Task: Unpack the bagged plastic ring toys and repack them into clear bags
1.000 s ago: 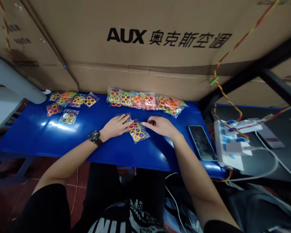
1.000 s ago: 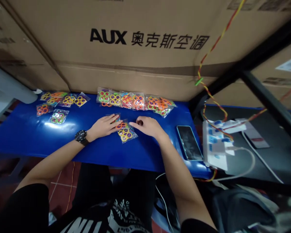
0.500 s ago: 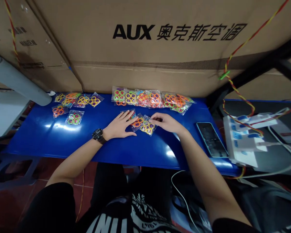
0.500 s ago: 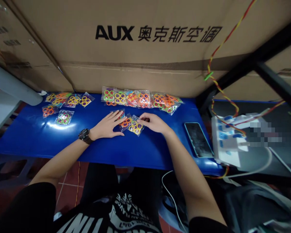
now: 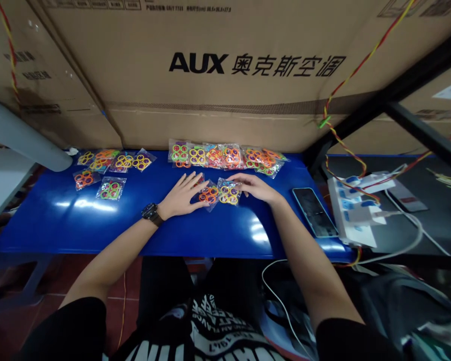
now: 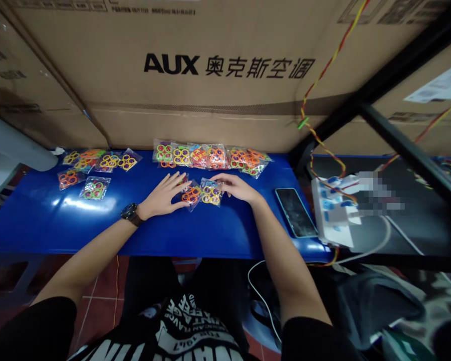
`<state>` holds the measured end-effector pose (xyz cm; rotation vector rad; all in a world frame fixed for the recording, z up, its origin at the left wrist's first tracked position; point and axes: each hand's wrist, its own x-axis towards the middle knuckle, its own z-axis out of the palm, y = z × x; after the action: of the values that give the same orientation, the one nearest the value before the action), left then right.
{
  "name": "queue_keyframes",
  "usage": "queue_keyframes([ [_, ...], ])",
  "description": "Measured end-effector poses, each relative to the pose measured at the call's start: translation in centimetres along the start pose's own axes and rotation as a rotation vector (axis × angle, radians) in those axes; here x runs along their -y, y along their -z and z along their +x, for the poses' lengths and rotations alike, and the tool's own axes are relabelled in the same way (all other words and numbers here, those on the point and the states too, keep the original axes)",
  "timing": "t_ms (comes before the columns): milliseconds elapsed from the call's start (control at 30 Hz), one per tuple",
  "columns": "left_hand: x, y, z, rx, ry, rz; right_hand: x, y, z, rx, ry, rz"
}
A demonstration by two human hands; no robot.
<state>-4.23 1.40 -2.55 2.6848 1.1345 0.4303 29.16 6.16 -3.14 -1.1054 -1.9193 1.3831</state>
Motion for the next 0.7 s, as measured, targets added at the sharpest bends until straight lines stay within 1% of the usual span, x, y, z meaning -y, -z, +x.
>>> queue_keyframes([
  [133, -0.6, -0.2, 0.2, -0.021, -0.106, -0.013, 0.1, -0.4, -0.2, 0.022, 0.006, 0.015],
  [200, -0.8, -0.3, 0.3, -0.021, -0.145, -0.030, 0.0, -0.7, -0.1, -0.013, 0.011, 0.046],
  [267, -0.8, -0.1, 0.3, -0.027, -0.146, -0.045, -0.2, -0.8, 0.0, -0.073, 0.014, 0.088],
  [333, -0.6, 0.1, 0.3, -0.049, -0.126, -0.060, -0.4, -0.8, 0.1, -0.109, 0.011, 0.126],
  [400, -0.2, 0.5, 0.3, -0.087, -0.112, -0.076, -0.6, -0.8, 0.2, -0.114, 0.008, 0.148],
  [533, 0.1, 0.8, 0.7, -0.197, -0.078, -0.161, -0.5, -1.0, 0.3, -0.166, 0.029, 0.167],
  [600, -0.4, 0.9, 1.1, -0.255, -0.013, -0.272, 0.1, -1.4, 0.5, -0.201, 0.037, 0.183],
  [700, -1.7, 1.2, 2.0, -0.304, 0.150, -0.575, 1.7, -2.5, 0.9, -0.216, 0.061, 0.210],
])
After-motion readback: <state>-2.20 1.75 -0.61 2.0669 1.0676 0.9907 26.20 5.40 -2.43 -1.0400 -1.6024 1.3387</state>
